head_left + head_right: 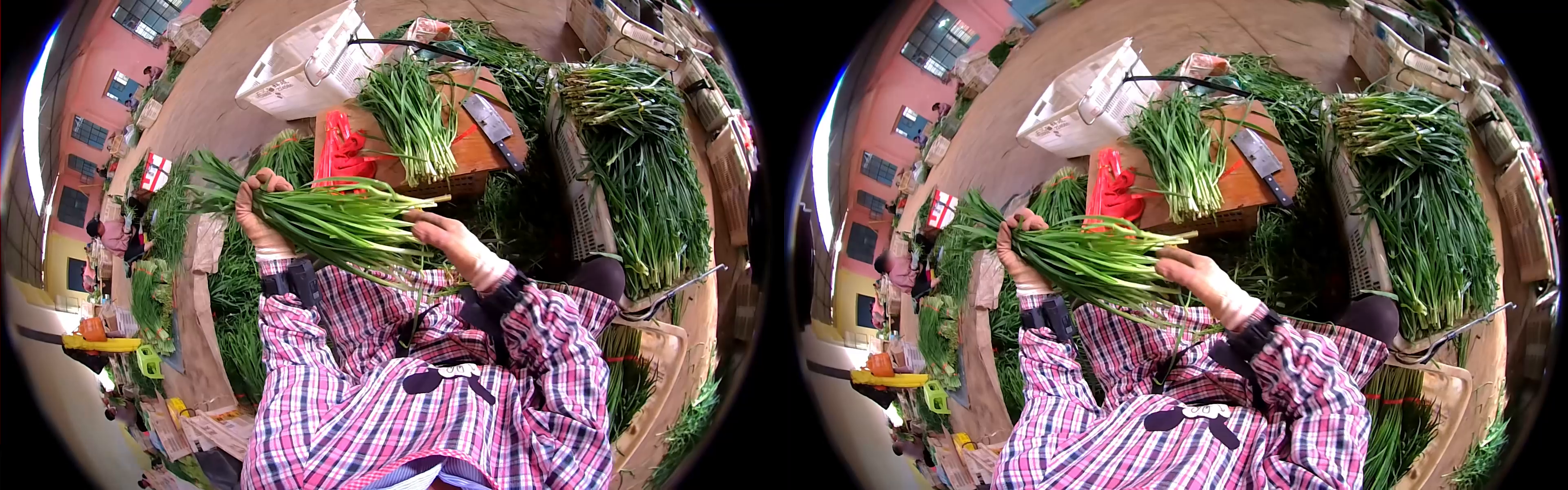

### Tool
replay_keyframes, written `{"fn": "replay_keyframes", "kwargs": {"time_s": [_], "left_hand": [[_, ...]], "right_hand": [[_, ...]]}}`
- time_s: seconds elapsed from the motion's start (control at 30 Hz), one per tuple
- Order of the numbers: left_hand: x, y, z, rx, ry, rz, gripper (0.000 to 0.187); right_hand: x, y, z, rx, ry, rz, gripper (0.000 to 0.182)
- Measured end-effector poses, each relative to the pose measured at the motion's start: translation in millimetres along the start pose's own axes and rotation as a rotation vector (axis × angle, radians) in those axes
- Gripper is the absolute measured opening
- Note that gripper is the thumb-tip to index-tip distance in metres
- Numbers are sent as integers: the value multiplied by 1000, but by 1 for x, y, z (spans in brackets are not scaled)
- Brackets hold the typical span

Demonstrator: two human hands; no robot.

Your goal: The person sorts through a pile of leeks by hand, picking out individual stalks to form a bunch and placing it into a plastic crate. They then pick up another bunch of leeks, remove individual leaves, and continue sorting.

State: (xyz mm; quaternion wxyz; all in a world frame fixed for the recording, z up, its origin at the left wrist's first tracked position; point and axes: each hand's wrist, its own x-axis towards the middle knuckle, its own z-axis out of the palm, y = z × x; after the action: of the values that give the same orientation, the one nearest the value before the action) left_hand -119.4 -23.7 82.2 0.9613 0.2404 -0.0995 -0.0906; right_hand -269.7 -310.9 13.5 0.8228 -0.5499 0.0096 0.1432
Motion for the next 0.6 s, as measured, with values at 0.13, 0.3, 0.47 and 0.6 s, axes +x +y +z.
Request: {"fn": "replay_keyframes", "kwargs": {"time_s": [0.13, 0.3, 0.47, 0.6], "left_hand": [[-5, 1, 33, 7, -192, -94, 20], [-10, 1, 62, 43, -215, -145, 22], [-11, -7, 73, 60, -229, -107, 23], [-2, 0, 56, -69, -159, -80, 21]], "right_hand": [[23, 15, 13, 279, 48, 38, 50], [32, 31, 23, 386, 28, -52, 64], [20, 29, 23, 534, 13, -147, 73], [-16, 4, 4, 340, -149, -120, 54]]}}
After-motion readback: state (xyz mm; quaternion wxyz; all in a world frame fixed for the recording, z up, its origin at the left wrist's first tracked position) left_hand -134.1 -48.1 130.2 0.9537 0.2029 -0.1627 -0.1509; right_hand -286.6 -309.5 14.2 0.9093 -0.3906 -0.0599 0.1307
